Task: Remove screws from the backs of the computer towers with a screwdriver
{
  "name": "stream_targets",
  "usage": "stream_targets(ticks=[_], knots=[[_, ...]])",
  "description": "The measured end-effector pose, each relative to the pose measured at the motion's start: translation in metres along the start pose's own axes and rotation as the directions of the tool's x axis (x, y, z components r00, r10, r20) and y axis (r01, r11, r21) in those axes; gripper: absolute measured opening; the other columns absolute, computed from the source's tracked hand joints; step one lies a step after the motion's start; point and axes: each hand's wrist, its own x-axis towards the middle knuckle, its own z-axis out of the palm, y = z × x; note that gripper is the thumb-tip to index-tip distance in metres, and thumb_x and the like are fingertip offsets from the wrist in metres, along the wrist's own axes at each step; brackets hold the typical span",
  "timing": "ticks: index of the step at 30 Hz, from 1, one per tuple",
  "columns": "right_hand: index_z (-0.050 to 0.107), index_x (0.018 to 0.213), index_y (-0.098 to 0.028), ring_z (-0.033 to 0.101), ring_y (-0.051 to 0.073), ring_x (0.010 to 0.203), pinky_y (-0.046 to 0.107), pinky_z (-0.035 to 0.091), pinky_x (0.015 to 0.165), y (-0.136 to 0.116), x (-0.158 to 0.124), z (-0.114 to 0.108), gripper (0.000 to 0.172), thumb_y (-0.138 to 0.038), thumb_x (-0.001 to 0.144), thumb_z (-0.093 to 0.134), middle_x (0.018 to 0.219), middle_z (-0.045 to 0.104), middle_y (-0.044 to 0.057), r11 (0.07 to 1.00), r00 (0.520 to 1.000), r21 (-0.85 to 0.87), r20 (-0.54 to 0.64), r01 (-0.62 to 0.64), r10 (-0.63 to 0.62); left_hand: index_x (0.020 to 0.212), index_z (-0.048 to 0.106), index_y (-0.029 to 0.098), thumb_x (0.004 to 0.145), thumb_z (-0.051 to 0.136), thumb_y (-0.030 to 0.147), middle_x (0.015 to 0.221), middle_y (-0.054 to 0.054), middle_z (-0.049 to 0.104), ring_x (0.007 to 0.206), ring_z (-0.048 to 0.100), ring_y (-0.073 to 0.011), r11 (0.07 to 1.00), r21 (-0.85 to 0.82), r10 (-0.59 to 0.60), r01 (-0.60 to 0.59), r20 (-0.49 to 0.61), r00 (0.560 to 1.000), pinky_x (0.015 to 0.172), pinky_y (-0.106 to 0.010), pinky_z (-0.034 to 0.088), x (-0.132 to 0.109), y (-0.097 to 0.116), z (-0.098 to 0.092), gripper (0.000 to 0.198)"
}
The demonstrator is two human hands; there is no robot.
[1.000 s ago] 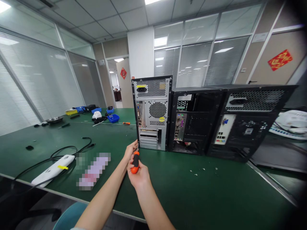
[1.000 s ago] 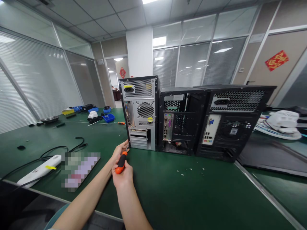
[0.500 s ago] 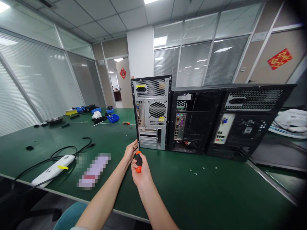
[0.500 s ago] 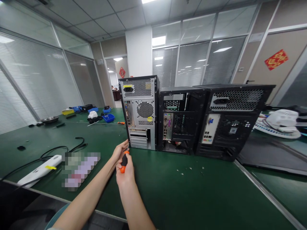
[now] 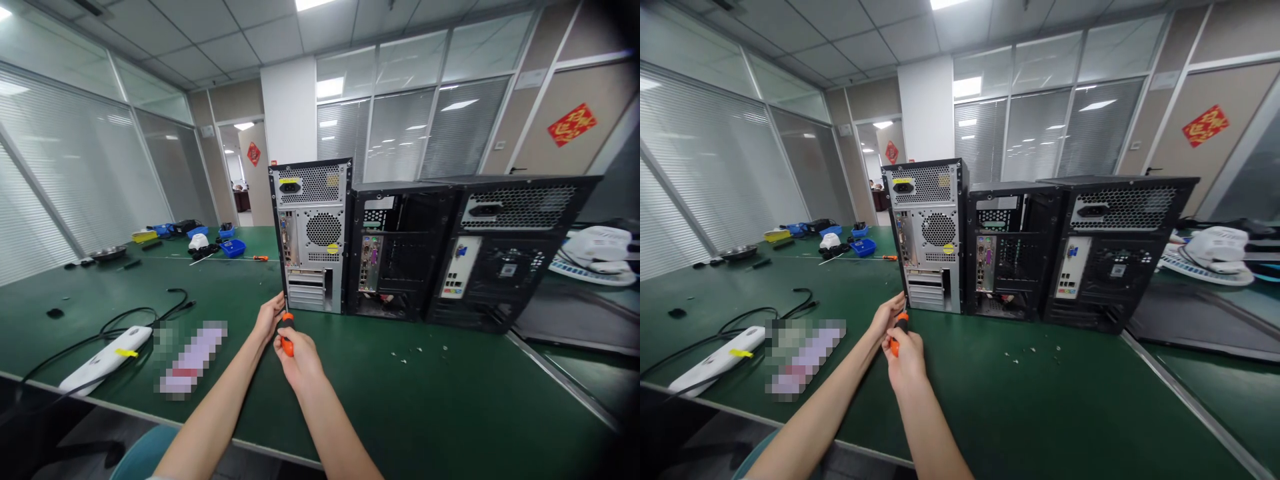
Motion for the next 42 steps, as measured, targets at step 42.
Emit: stream_targets(ticks=[42], knots=[[0.056, 0.07, -0.01, 0.061, 0.013, 0.061, 0.031, 0.052, 0.062, -0.001, -0.002, -0.011, 0.008, -0.013, 0.077, 0.053, 0.063, 0.06, 0.005, 0.966, 0.971, 0.113, 0.096, -0.231, 0.221, 0.117, 0.054, 0.012, 0.062, 0.037, -0.003, 0.126, -0.006, 0.053, 0.109, 0.054, -0.0137, 1.0, -0.001, -0.001, 0.001, -0.023, 1.0, 0.071, -0.016, 0.048, -0.013, 0.01, 0.015, 0.06]])
